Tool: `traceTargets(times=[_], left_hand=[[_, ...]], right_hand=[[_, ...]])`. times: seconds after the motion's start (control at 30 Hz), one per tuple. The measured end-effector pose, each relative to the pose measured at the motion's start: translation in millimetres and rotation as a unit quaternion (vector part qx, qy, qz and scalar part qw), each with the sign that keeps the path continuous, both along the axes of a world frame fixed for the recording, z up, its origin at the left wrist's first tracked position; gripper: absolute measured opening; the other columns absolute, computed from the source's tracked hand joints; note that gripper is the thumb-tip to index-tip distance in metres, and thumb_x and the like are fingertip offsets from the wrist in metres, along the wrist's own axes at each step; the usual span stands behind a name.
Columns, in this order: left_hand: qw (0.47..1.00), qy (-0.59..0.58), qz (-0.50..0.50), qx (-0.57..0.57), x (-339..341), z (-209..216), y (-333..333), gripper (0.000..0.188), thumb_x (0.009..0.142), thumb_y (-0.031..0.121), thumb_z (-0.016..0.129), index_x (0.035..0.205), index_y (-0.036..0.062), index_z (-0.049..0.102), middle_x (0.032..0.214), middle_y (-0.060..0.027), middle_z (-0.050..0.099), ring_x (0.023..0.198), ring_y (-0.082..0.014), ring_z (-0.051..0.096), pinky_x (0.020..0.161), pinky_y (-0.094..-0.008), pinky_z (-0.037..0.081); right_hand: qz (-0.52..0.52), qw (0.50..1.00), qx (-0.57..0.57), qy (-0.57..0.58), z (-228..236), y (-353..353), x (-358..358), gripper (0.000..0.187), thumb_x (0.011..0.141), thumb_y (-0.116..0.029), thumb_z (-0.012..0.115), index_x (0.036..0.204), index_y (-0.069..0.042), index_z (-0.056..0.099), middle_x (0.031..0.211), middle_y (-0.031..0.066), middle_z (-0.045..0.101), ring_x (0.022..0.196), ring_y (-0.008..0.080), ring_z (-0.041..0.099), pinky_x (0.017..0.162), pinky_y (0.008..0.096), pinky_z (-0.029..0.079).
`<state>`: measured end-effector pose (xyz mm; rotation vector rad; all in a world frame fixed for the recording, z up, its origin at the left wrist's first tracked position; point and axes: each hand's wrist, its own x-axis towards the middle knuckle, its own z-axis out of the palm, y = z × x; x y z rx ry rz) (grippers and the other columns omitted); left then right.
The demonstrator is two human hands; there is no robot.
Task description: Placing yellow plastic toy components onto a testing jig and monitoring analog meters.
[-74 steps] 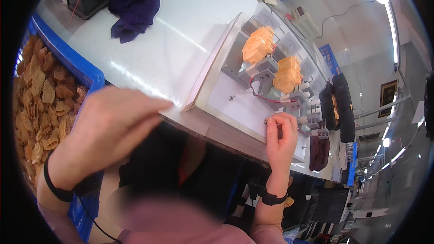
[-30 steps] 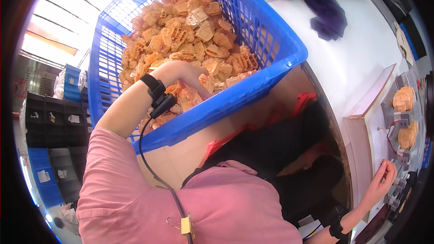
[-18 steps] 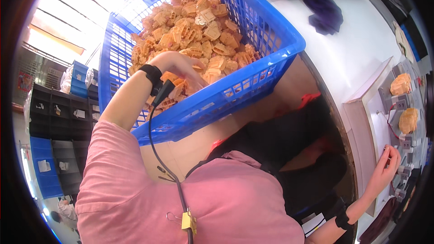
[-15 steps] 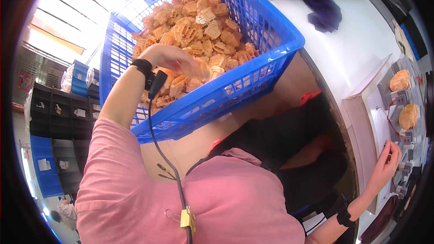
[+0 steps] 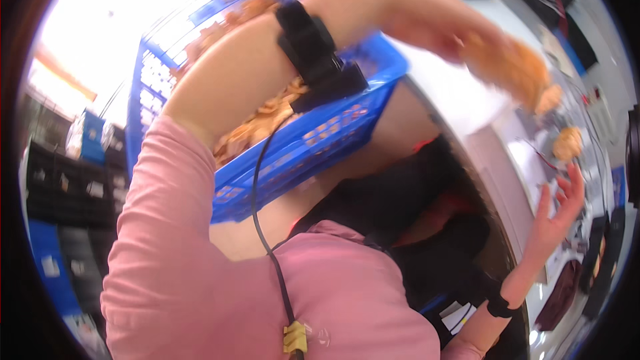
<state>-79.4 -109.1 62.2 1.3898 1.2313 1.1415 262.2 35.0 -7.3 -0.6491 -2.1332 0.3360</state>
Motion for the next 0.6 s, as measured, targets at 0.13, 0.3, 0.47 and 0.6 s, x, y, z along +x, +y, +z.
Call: traceTargets(times=[0.13,0.3,0.47,0.6], left_hand=[[0.983,0.124,-0.137,0.01,97,11,69,0.07,0.085,0.054,0.071,0.127,-0.0003,0.058,0.112,-0.008,0.064,0.101,-0.0154,0.058,0.087,-0.0281,0.047],[0.988,0.095,-0.121,0.019,173,3,89,0.067,0.091,0.035,0.07,0.143,0.0014,0.043,0.131,-0.0169,0.057,0.117,-0.0201,0.055,0.1,-0.0321,0.043],[0.971,-0.179,-0.098,-0.127,229,-15,95,0.077,0.097,0.053,0.056,0.151,0.0053,0.031,0.143,-0.0182,0.048,0.129,-0.0293,0.051,0.105,-0.0382,0.043],[0.877,-0.339,-0.222,-0.257,244,-25,109,0.064,0.1,0.061,0.044,0.145,0.0155,0.039,0.139,-0.0133,0.052,0.119,-0.0246,0.058,0.101,-0.0376,0.048]], right_hand=[[0.042,0.999,0.004,0.022,19,-35,5,0.071,0.08,-0.013,0.08,0.142,-0.007,0.046,0.137,0.0115,0.056,0.115,0.0235,0.057,0.099,0.0383,0.044],[0.011,0.995,0.009,0.103,21,-29,52,0.051,0.08,-0.008,0.082,0.125,-0.004,0.058,0.117,0.0111,0.067,0.106,0.0245,0.065,0.092,0.0351,0.051],[-0.014,0.961,-0.077,0.265,2,-31,85,0.048,0.082,-0.002,0.079,0.125,-0.003,0.057,0.117,0.011,0.066,0.101,0.0208,0.065,0.089,0.0316,0.052],[-0.009,0.962,-0.077,0.26,-7,-23,91,0.049,0.082,-0.004,0.079,0.126,-0.004,0.056,0.118,0.0103,0.064,0.107,0.0241,0.063,0.088,0.0322,0.051]])
